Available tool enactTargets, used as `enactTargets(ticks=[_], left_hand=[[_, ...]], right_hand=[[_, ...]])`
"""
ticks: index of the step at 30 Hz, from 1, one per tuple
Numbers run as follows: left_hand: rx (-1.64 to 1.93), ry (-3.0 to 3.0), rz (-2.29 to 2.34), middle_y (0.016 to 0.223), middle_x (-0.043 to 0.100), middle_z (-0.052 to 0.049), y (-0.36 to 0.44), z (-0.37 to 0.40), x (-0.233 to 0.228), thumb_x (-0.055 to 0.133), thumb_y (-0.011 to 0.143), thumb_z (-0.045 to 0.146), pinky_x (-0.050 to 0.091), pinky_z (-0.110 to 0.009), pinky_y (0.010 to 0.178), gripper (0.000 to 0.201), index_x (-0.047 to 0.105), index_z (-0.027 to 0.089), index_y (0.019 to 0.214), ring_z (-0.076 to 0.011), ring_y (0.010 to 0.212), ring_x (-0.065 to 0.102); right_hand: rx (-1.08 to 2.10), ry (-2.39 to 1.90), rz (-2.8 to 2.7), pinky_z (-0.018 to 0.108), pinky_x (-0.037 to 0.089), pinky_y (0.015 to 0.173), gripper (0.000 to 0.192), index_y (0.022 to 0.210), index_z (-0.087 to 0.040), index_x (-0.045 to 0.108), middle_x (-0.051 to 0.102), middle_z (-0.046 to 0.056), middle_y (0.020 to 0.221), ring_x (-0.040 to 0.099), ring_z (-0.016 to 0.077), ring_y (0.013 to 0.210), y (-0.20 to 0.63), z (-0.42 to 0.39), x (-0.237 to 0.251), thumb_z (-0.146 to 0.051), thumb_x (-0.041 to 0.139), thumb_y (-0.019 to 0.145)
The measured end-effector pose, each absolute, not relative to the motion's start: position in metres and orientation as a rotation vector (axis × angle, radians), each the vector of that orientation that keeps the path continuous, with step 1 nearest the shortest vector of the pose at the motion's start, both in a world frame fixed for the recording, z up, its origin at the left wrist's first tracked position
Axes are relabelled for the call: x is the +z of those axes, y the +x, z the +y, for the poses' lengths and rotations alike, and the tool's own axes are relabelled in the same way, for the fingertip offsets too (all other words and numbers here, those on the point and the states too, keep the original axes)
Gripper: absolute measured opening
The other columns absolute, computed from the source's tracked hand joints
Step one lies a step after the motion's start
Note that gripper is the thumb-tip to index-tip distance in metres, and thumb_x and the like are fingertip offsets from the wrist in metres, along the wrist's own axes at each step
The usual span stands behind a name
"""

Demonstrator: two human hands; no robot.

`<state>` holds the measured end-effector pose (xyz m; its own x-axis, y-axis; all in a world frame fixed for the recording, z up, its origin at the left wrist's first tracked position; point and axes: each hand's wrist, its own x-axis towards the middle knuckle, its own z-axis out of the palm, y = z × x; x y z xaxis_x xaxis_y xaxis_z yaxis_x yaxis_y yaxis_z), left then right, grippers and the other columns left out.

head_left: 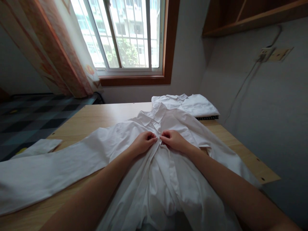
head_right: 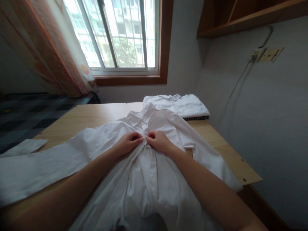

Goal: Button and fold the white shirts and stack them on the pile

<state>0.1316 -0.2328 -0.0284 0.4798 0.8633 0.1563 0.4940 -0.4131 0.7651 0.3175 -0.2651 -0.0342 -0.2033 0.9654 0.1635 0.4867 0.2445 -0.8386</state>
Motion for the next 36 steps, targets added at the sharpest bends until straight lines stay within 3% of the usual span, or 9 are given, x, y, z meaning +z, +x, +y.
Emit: enactTargets(ticks=[21, 28, 33, 36], left_hand=[[0.695, 2.118, 1.066, 0.070, 0.065, -0.002, 0.1330, -0.2352, -0.0280, 0.057, 0.076, 0.038, 0.040, -0.026, 0.063, 0.022, 0.065, 0.017, 0.074, -0.0160, 0.066, 0.054], [0.685, 2.128, 1.111, 0.072, 0.067, -0.003, 0.1337, -0.2348, -0.0284, 0.057, 0.077, 0.037, 0.040, -0.026, 0.064, 0.023, 0.066, 0.016, 0.075, -0.0165, 0.067, 0.056], [0.723, 2.146, 1.117, 0.071, 0.068, -0.002, 0.1348, -0.2374, -0.0270, 0.057, 0.077, 0.035, 0.041, -0.026, 0.064, 0.021, 0.066, 0.016, 0.073, -0.0161, 0.066, 0.057], [0.738, 2.135, 1.129, 0.071, 0.069, -0.002, 0.1355, -0.2382, -0.0262, 0.057, 0.078, 0.033, 0.042, -0.025, 0.064, 0.020, 0.066, 0.016, 0.072, -0.0161, 0.066, 0.058]], right_hand=[[0.975, -1.277, -1.811, 0.020, 0.038, 0.048, 0.021, 0.072, -0.017, 0.056, 0.056, -0.002, 0.060, 0.054, 0.0105, 0.051, 0.3170, -0.2648, -0.0408, -0.028, 0.046, 0.087], [1.034, -1.223, -1.838, 0.020, 0.040, 0.049, 0.014, 0.072, -0.016, 0.060, 0.058, -0.002, 0.060, 0.054, 0.0103, 0.051, 0.3217, -0.2652, -0.0372, -0.020, 0.049, 0.078], [1.126, -1.189, -1.735, 0.021, 0.047, 0.052, 0.024, 0.082, -0.015, 0.068, 0.066, 0.001, 0.070, 0.060, 0.0121, 0.058, 0.3224, -0.2658, -0.0399, -0.014, 0.048, 0.070], [1.141, -1.162, -1.695, 0.021, 0.047, 0.053, 0.020, 0.082, -0.014, 0.072, 0.068, 0.002, 0.071, 0.061, 0.0125, 0.059, 0.3224, -0.2653, -0.0428, -0.019, 0.055, 0.072]])
